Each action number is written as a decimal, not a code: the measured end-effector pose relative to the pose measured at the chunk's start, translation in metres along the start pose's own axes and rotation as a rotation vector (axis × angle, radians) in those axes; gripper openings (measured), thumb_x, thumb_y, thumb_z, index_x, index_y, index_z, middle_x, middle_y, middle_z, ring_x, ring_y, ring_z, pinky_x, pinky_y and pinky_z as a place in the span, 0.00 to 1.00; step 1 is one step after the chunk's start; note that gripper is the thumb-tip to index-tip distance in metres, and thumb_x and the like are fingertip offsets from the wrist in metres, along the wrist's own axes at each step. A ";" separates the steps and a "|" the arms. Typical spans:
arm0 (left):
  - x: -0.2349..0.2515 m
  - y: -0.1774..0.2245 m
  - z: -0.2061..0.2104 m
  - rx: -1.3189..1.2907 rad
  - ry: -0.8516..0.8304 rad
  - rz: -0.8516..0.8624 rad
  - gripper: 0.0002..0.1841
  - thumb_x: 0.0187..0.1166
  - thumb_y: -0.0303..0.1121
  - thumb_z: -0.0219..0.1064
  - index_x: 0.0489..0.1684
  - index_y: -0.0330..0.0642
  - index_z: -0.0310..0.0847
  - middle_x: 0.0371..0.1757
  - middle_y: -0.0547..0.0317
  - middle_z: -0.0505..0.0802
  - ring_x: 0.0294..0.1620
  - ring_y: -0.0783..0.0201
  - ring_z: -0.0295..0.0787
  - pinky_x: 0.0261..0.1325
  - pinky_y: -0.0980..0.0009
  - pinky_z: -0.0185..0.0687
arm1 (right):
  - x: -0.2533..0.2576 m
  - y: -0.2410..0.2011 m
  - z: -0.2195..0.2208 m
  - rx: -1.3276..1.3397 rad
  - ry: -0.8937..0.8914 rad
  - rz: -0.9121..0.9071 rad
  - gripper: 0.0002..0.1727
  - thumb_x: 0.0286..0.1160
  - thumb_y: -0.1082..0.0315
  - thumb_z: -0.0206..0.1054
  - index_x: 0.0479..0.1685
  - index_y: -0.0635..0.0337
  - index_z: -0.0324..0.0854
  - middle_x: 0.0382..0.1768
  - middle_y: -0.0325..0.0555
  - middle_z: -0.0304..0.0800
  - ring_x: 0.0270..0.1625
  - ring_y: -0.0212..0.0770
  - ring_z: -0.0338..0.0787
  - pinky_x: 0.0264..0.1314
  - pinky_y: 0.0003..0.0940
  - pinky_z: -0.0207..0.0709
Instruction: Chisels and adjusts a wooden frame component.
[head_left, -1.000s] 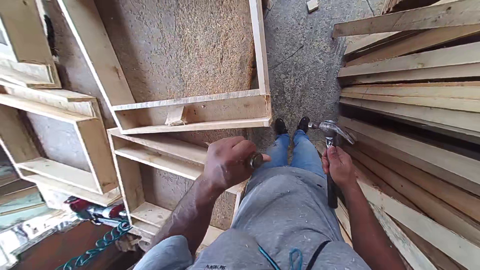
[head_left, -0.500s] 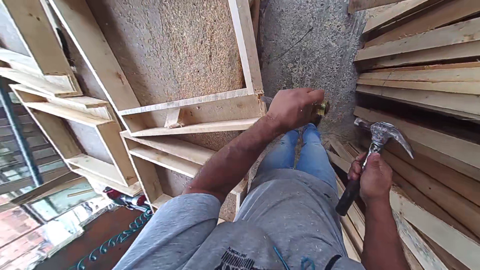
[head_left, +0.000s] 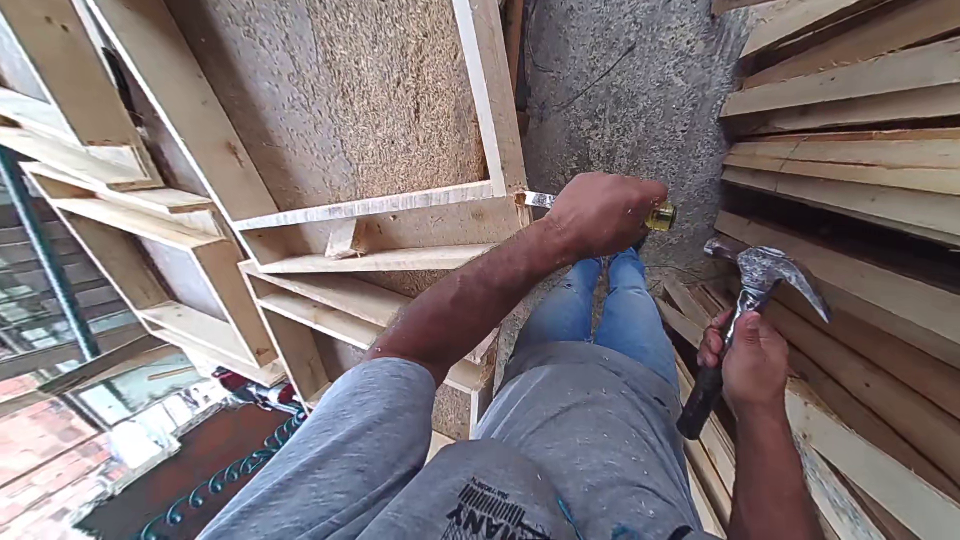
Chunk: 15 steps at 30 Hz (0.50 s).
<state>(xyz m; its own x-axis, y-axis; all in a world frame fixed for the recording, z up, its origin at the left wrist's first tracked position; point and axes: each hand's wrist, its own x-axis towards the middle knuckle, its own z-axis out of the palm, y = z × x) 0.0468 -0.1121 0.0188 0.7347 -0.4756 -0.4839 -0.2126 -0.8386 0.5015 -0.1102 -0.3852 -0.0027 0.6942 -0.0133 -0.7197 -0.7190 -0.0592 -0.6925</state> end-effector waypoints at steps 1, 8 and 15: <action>0.001 0.001 0.001 -0.010 0.022 0.021 0.05 0.75 0.38 0.69 0.39 0.49 0.85 0.29 0.58 0.90 0.31 0.53 0.91 0.29 0.49 0.81 | 0.000 -0.001 0.001 -0.005 -0.004 0.003 0.28 0.91 0.38 0.43 0.39 0.51 0.75 0.13 0.27 0.72 0.11 0.29 0.75 0.13 0.28 0.78; 0.008 -0.003 -0.007 -0.023 -0.017 -0.095 0.06 0.77 0.38 0.68 0.45 0.50 0.84 0.31 0.57 0.91 0.35 0.51 0.92 0.32 0.48 0.82 | 0.004 -0.007 0.007 -0.015 0.010 0.002 0.29 0.91 0.37 0.43 0.39 0.50 0.75 0.13 0.27 0.74 0.10 0.29 0.75 0.13 0.28 0.79; 0.008 -0.012 -0.014 -0.123 0.066 -0.137 0.07 0.78 0.40 0.68 0.43 0.50 0.85 0.31 0.58 0.91 0.35 0.54 0.91 0.32 0.50 0.82 | 0.007 -0.024 0.006 0.054 0.003 -0.061 0.34 0.82 0.27 0.48 0.40 0.48 0.78 0.13 0.27 0.75 0.10 0.30 0.76 0.11 0.29 0.78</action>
<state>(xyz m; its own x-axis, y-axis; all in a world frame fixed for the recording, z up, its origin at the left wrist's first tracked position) 0.0641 -0.1017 0.0189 0.7928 -0.3376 -0.5074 -0.0302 -0.8533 0.5205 -0.0881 -0.3781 0.0090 0.7366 -0.0145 -0.6761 -0.6763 -0.0062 -0.7366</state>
